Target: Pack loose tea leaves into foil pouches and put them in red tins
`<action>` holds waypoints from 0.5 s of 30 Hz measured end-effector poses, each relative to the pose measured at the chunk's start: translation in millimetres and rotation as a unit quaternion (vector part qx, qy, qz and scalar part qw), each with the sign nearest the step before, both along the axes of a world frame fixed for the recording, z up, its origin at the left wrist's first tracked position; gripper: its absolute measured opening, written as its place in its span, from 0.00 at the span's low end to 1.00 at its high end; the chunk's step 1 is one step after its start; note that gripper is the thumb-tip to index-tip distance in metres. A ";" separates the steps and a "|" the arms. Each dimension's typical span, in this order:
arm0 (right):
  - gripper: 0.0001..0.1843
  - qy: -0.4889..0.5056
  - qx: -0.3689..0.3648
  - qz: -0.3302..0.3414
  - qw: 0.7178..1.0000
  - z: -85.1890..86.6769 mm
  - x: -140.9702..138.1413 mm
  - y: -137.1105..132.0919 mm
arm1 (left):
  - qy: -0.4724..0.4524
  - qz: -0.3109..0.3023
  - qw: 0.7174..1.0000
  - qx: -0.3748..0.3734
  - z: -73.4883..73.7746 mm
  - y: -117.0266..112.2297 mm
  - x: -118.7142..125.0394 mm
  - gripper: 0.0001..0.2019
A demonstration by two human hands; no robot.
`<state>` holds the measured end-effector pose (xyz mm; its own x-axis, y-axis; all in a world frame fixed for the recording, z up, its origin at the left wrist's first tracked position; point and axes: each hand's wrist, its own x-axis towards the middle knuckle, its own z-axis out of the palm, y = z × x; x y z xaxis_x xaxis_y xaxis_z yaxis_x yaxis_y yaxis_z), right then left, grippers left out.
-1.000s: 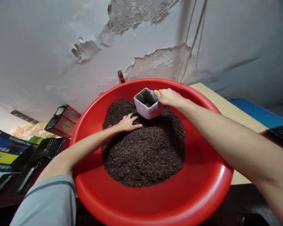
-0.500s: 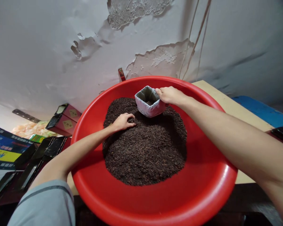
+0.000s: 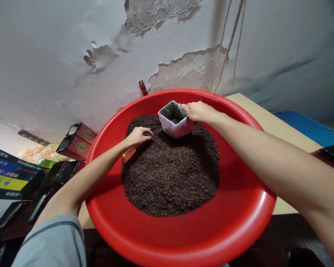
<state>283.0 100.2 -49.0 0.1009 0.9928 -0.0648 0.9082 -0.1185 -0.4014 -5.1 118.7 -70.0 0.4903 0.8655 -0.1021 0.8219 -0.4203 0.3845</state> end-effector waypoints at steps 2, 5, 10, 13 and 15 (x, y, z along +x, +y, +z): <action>0.36 -0.003 0.004 0.003 1.000 -1.4 0.6 0.9 | 0.010 0.015 1.000 0.006 3.6 1.2 0.9 0.10; 0.35 -0.012 0.010 0.002 1.000 -3.9 1.4 2.9 | 0.008 0.015 0.999 0.051 14.9 6.3 8.2 0.07; 0.36 -0.005 0.006 0.007 1.000 -4.0 1.5 3.6 | -0.095 0.007 0.981 0.168 43.8 24.2 48.2 0.06; 0.35 -0.005 0.001 0.006 1.000 -3.1 1.4 2.9 | -0.141 -0.018 0.966 0.215 51.6 35.5 85.5 0.06; 0.35 -0.014 0.004 0.011 1.000 -3.0 1.7 2.5 | -0.147 -0.036 0.959 0.240 50.6 41.2 108.8 0.07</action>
<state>284.6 102.8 -52.0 0.0814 0.9951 -0.0552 0.9210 -0.0963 -0.3774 103.7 159.9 -19.3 0.4971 0.7404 0.4525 0.6693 -0.6590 0.3431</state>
